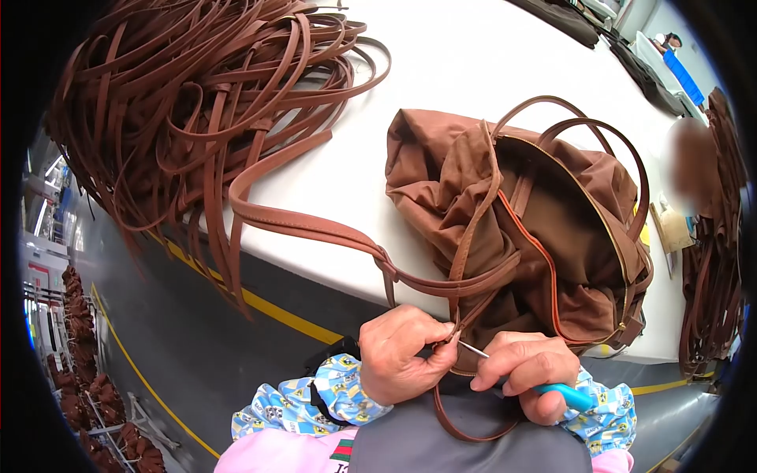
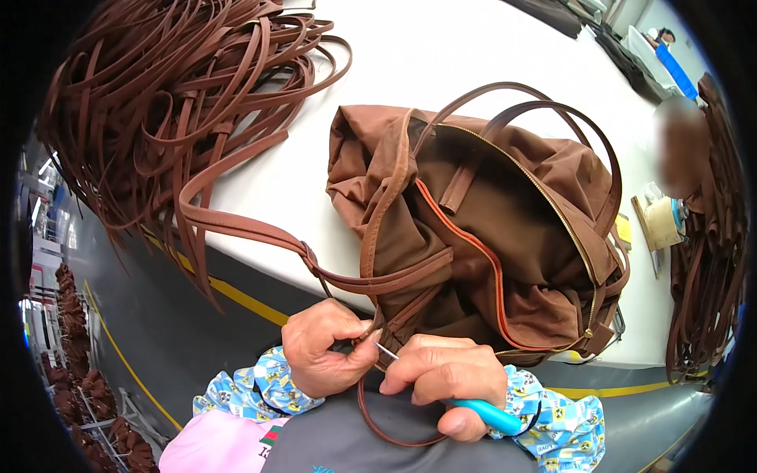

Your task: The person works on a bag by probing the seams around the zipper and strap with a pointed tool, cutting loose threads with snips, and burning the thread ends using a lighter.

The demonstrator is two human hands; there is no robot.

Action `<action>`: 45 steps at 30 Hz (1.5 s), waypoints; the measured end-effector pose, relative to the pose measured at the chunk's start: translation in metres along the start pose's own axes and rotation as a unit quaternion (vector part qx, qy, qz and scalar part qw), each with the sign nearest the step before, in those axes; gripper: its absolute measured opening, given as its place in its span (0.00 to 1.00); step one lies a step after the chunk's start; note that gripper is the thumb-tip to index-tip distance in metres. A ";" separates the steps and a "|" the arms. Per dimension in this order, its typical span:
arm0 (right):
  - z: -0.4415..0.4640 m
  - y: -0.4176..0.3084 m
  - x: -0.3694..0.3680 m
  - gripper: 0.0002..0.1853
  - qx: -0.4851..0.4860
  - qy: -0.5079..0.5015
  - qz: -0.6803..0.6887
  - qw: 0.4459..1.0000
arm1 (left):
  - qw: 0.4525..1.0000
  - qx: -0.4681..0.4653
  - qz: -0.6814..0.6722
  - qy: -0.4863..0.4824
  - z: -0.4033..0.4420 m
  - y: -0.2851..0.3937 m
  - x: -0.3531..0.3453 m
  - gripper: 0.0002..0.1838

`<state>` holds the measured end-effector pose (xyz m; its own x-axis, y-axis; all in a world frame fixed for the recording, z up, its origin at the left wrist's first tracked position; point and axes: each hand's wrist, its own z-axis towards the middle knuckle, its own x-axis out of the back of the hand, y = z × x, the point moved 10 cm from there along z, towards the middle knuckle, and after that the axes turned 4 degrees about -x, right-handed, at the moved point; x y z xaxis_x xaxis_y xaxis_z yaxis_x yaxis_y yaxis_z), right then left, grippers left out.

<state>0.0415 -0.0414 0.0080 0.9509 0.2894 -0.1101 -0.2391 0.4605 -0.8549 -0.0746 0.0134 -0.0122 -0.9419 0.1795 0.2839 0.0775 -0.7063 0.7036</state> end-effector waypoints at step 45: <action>0.003 -0.002 -0.006 0.19 0.058 -0.032 -0.035 0.997 | 0.999 -0.003 -0.052 0.005 -0.001 0.000 -0.002 0.12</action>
<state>0.0361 -0.0413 0.0121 0.9526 0.3039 -0.0156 -0.1964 0.5748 -0.7944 -0.0728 0.0128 -0.0137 -0.9478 0.2449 0.2040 -0.0218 -0.6883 0.7251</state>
